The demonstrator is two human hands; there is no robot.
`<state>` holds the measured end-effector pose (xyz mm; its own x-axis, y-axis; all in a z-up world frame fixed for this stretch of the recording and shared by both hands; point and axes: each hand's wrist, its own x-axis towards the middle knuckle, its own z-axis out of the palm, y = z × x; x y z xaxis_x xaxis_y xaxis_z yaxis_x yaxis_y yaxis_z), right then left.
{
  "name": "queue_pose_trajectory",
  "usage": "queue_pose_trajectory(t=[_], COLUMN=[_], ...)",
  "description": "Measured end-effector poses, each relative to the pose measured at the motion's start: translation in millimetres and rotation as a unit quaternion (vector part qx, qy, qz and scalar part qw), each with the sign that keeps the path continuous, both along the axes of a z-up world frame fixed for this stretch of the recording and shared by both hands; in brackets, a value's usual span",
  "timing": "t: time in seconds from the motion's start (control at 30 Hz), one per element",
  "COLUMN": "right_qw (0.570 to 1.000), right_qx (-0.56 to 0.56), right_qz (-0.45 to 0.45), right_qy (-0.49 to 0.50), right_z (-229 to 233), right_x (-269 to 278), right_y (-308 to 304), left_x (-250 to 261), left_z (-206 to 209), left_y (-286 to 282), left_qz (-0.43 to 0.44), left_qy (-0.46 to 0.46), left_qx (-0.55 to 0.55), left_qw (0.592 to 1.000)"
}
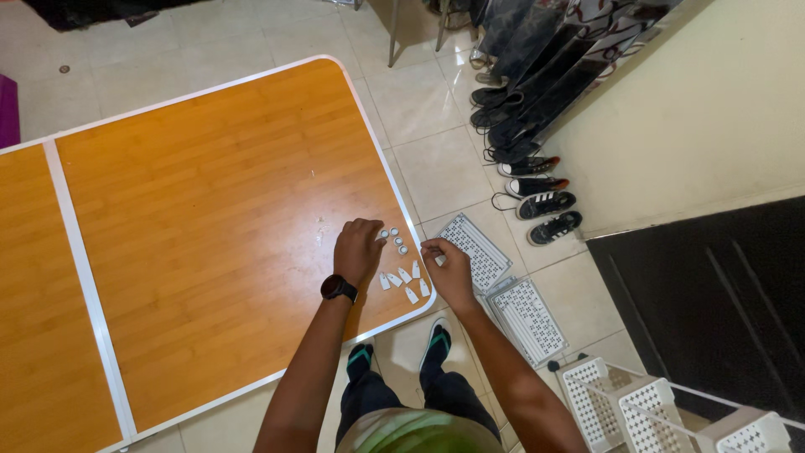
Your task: The person assembles white plastic trays by inserting white rods into slots and attaching black corner pieces. They handle multiple trays, aligning and securing components, then place the assembled trays on the floor.
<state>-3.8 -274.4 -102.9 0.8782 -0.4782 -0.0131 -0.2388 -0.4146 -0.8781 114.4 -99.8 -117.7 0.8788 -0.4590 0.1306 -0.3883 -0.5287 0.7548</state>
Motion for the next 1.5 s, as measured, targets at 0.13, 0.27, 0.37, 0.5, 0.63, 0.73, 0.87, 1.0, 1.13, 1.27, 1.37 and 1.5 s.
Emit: queue_pose_trajectory(t=[0.13, 0.27, 0.37, 0.5, 0.63, 0.73, 0.87, 1.0, 1.13, 1.27, 1.37, 1.5], right_qw=[1.0, 0.999, 0.999, 0.997, 0.987, 0.952, 0.913, 0.902, 0.901, 0.907, 0.911, 0.958], right_qx=[0.026, 0.049, 0.042, 0.069, 0.146, 0.299, 0.399, 0.424, 0.43, 0.42, 0.411, 0.272], right_qz=[-0.004, -0.013, 0.001, 0.01, 0.059, 0.063, 0.075, 0.066, 0.048, 0.023, 0.012, 0.043], right_qy=[0.001, 0.019, -0.011, -0.016, -0.023, -0.017, -0.044, -0.046, -0.039, -0.035, -0.033, -0.076], right_z=[-13.7, -23.0, -22.0, -11.1, 7.3, 23.8, 38.5, 40.4, 35.7, 27.0, 16.6, -12.8], right_x=[-0.7, -4.5, -6.3, -7.8, -11.1, -16.2, -37.7, -63.6, -86.8, -101.9, -108.4, -110.1], right_y=[0.0, -1.2, -6.2, -13.3, -28.6, -50.3, -89.0, -138.9, -181.2, -216.0, -235.1, -254.6], left_x=[3.4, 2.4, -0.8, -12.0, -38.9, -68.4, -104.4, -134.5, -159.3, -169.4, -165.7, -155.3], left_z=[-3.0, -1.9, 5.8, 25.4, 53.5, 76.2, 92.9, 87.7, 73.5, 60.4, 47.5, 15.5], left_y=[-1.9, -0.8, -0.3, -1.3, -20.5, -51.4, -99.8, -152.6, -200.4, -237.2, -256.6, -276.7], left_qz=[-0.012, -0.009, 0.018, 0.07, 0.068, 0.065, 0.064, 0.055, 0.047, 0.023, -0.004, -0.029], left_qy=[0.002, -0.002, 0.004, 0.042, 0.092, 0.104, 0.126, 0.168, 0.223, 0.199, 0.16, 0.072], left_qx=[-0.004, -0.014, -0.052, -0.105, -0.155, -0.213, -0.224, -0.279, -0.336, -0.323, -0.29, -0.217], left_qw=[1.0, 1.0, 0.998, 0.991, 0.981, 0.969, 0.964, 0.944, 0.914, 0.925, 0.944, 0.973])
